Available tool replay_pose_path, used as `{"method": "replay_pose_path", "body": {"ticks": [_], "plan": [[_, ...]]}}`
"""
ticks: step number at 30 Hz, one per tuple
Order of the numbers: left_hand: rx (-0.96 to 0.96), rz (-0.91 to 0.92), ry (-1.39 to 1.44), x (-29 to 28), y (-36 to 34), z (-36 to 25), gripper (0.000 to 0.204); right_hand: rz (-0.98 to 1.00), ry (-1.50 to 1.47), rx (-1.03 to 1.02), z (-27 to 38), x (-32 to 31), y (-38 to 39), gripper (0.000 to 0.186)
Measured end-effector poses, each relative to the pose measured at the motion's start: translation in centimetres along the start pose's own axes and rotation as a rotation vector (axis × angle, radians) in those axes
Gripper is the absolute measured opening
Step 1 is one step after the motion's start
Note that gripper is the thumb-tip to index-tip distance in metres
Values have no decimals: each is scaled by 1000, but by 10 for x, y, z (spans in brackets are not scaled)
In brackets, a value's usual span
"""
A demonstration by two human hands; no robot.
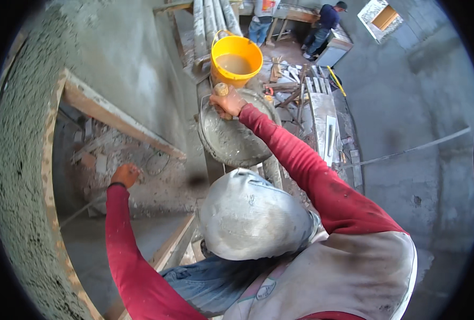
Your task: The person applies mortar onto a wall using a trowel, adds water from a yellow bucket into a container of mortar, and mixes the mortar using the trowel.
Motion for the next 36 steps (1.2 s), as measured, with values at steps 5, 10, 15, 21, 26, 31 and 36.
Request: {"method": "replay_pose_path", "body": {"ticks": [5,10,15,21,26,31,36], "plan": [[-165,87,248,-1,-2,11,25,-404,-251,-331,72,-96,35,17],[-131,85,8,16,-2,25,20,-201,-996,-86,98,-131,74,15],[-16,39,-5,18,-17,0,23,-809,679,-693,54,-64,77,18],[-159,64,148,2,-8,8,29,-600,-253,-524,144,-125,45,13],[-131,106,3,5,-1,9,26,-632,-366,-514,49,-89,6,16],[-177,124,105,6,4,13,24,362,-1164,61,26,-6,0,13],[-175,115,126,3,6,31,22,304,-1272,-68,97,-74,20,20]]}}
Point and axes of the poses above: each hand's wrist, its own y-axis away from the middle knuckle, its own x-axis out of the palm, z = x × y, the point moved 7 cm from there along -y, towards the middle knuckle, and after that the axes turned 7 degrees about -y, right-handed, at the moved point
